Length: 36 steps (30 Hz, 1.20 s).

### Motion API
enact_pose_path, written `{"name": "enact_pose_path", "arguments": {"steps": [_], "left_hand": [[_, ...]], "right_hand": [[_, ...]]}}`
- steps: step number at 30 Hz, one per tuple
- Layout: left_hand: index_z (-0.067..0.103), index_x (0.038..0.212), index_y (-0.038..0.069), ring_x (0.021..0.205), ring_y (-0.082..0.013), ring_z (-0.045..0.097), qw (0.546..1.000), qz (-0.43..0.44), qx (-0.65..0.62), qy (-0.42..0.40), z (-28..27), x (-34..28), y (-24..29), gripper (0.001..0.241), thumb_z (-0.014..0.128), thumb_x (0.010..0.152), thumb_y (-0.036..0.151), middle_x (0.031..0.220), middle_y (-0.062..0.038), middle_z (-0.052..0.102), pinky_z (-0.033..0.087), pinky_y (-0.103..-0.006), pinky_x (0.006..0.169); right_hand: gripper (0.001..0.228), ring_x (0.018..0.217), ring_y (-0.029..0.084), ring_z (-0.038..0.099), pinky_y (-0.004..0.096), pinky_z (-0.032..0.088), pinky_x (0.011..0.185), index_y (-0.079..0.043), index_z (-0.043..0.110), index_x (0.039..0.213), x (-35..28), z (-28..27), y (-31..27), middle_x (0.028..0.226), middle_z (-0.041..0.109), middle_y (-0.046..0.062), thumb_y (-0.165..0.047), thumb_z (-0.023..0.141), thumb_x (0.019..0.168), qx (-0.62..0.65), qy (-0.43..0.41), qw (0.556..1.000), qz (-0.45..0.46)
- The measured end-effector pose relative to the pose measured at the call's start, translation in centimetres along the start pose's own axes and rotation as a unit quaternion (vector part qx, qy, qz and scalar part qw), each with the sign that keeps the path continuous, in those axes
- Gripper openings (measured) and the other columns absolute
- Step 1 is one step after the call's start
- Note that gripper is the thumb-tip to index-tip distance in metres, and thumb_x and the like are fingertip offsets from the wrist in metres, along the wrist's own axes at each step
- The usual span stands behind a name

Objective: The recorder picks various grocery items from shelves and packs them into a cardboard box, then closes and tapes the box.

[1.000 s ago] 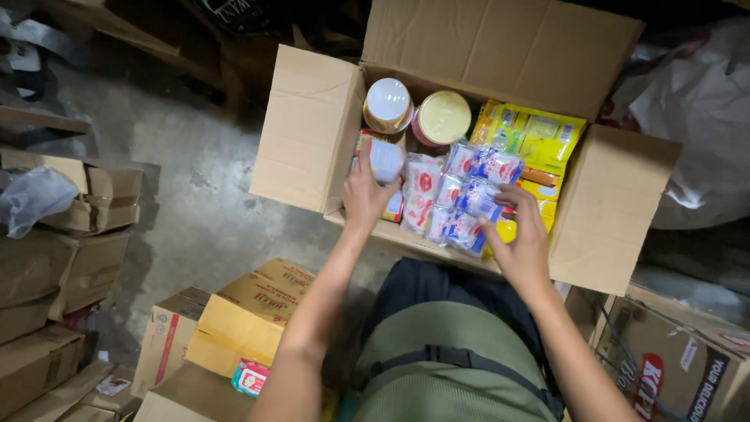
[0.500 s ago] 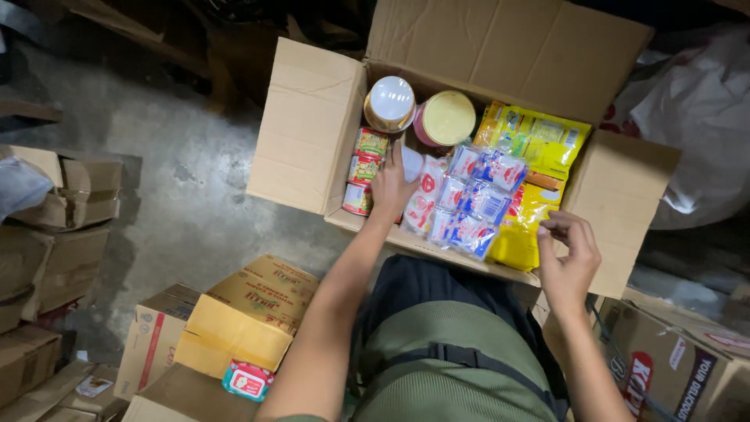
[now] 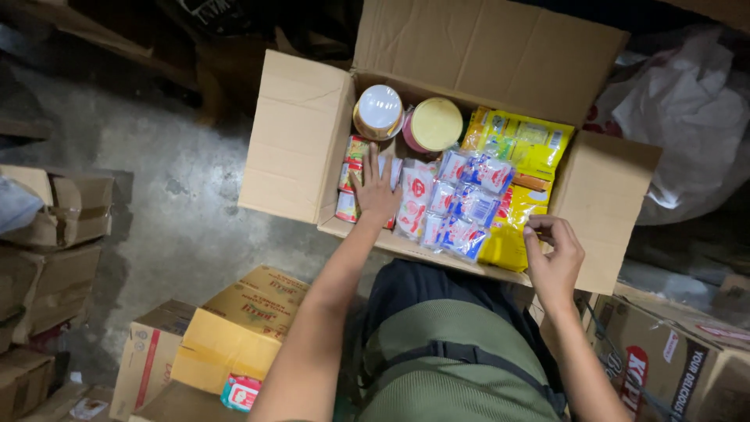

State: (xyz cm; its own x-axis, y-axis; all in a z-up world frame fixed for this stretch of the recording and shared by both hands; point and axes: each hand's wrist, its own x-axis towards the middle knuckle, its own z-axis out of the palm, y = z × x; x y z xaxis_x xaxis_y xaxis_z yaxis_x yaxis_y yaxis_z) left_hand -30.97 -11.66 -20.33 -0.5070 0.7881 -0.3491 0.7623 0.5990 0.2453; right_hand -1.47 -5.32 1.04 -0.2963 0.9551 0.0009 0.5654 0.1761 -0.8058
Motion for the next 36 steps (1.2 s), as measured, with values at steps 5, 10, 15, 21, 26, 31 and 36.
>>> {"name": "enact_pose_path", "arguments": {"steps": [5, 10, 15, 21, 26, 31, 36], "left_hand": [[0.01, 0.167, 0.029, 0.159, -0.037, -0.006, 0.991, 0.061, 0.104, -0.066, 1.5, 1.1, 0.4, 0.086, 0.056, 0.096, 0.042, 0.172, -0.019, -0.011, 0.014, -0.0712, 0.118], [0.003, 0.166, 0.027, 0.157, -0.0408, -0.005, 0.976, 0.039, 0.206, -0.057, 4.9, 2.9, 0.7, 0.083, 0.05, 0.1, 0.047, 0.171, -0.02, -0.006, 0.011, -0.0708, 0.119], [0.0, 0.167, 0.026, 0.157, -0.0416, -0.002, 0.956, 0.02, 0.277, -0.091, 5.8, 3.3, 1.1, 0.087, 0.05, 0.099, 0.048, 0.171, -0.022, -0.003, 0.015, -0.0684, 0.116], [0.025, 0.161, 0.03, 0.155, -0.0403, 0.009, 0.99, 0.065, 0.124, -0.011, 8.0, 3.1, -1.7, 0.067, 0.047, 0.098, 0.038, 0.167, -0.021, 0.013, 0.013, -0.0663, 0.12], [0.06, 0.136, 0.006, 0.12, -0.0443, 0.064, 0.987, 0.076, 0.009, -0.14, 7.2, 4.8, -4.0, 0.059, 0.056, 0.092, 0.045, 0.129, -0.027, 0.066, 0.048, -0.0534, 0.104], [0.04, 0.154, 0.012, 0.152, -0.0458, 0.024, 0.981, 0.158, -0.107, -0.047, 2.5, 3.9, -4.0, 0.071, 0.064, 0.092, 0.036, 0.167, -0.028, 0.021, 0.024, -0.052, 0.121], [0.052, 0.148, -0.001, 0.145, -0.0468, 0.041, 0.933, 0.23, -0.239, 0.141, 2.1, 0.1, -0.9, 0.063, 0.066, 0.091, 0.02, 0.152, -0.031, 0.048, 0.032, -0.0517, 0.121]], "right_hand": [[0.01, 0.09, 0.017, 0.071, 0.03, 0.058, 0.085, 0.004, 0.066, 0.105, -0.4, 0.5, 1.5, 0.099, 0.071, 0.013, -0.001, 0.068, 0.097, -0.002, -0.002, 0.999, 0.034], [0.009, 0.086, 0.018, 0.072, 0.031, 0.058, 0.08, 0.003, 0.066, 0.103, -0.9, 1.0, 2.3, 0.094, 0.072, 0.012, -0.004, 0.068, 0.096, 0.0, -0.025, 0.998, 0.05], [0.011, 0.083, 0.019, 0.073, 0.032, 0.057, 0.074, 0.001, 0.066, 0.102, -1.2, 1.0, 1.8, 0.092, 0.073, 0.012, -0.007, 0.068, 0.096, -0.006, -0.052, 0.997, 0.059], [0.012, 0.083, 0.023, 0.072, 0.034, 0.056, 0.071, 0.0, 0.066, 0.101, -1.7, -0.9, 2.8, 0.091, 0.071, 0.014, -0.008, 0.068, 0.092, -0.03, -0.035, 0.999, 0.023], [0.013, 0.083, 0.025, 0.071, 0.036, 0.055, 0.063, -0.001, 0.067, 0.101, -1.3, -7.2, 2.8, 0.093, 0.071, 0.013, -0.008, 0.068, 0.089, -0.048, 0.048, 0.996, 0.06], [0.013, 0.079, 0.017, 0.069, 0.032, 0.053, 0.067, -0.003, 0.07, 0.102, -2.2, -16.0, 3.6, 0.089, 0.072, 0.009, -0.01, 0.07, 0.091, -0.011, 0.164, 0.985, 0.055], [0.01, 0.085, 0.011, 0.066, 0.029, 0.053, 0.075, -0.002, 0.071, 0.103, -3.2, -27.5, 4.3, 0.092, 0.072, 0.004, -0.009, 0.07, 0.095, 0.036, 0.27, 0.961, 0.05]]}}
